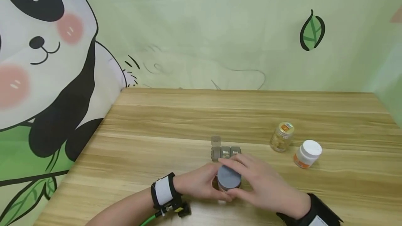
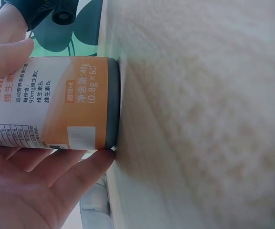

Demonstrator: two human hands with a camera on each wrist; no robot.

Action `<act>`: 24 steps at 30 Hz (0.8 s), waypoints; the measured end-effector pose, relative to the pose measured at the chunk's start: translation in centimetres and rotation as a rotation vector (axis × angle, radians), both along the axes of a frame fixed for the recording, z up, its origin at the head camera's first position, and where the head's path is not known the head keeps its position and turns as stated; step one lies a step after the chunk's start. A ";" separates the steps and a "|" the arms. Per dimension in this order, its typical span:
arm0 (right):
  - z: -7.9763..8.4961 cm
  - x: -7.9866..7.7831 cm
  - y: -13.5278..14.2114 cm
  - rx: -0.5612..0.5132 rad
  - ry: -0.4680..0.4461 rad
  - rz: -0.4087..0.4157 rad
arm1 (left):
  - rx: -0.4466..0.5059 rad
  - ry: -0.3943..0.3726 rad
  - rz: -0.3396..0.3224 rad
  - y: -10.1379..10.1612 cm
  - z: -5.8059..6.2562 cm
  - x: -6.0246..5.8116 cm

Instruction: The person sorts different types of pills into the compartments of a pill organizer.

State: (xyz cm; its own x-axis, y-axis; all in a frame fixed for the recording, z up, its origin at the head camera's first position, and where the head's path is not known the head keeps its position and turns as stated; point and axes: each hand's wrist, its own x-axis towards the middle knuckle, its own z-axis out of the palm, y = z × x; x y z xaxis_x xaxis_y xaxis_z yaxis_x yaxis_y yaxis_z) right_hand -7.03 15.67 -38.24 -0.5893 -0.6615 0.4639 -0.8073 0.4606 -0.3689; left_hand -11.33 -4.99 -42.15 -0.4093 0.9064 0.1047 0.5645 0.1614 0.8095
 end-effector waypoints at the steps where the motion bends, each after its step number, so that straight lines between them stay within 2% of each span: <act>1: 0.0 0.0 0.1 -0.013 -0.028 0.017 | 0.000 0.002 0.001 0.0 -0.1 0.0; 5: -0.1 0.4 0.5 -0.058 -0.214 0.065 | -0.009 -0.023 0.004 0.0 -0.3 0.2; 7: -0.1 0.7 0.7 -0.055 -0.311 0.056 | -0.008 -0.034 0.002 0.1 -0.4 0.3; 9: -0.1 1.0 0.7 -0.069 -0.360 0.020 | -0.002 -0.048 0.000 0.2 -0.5 0.3; 12: -0.2 1.5 0.3 -0.077 -0.349 -0.125 | 0.003 -0.035 0.000 0.3 -0.5 0.2; 18: -0.5 2.2 -1.7 0.001 -0.127 -0.466 | 0.010 0.007 0.004 0.1 -0.3 0.0; 21: -0.7 2.2 -2.2 0.021 -0.082 -0.537 | 0.007 0.033 0.011 0.1 -0.3 0.0; 24: -0.9 1.9 -2.3 -0.034 -0.088 -0.500 | 0.002 0.061 0.017 0.0 -0.4 -0.1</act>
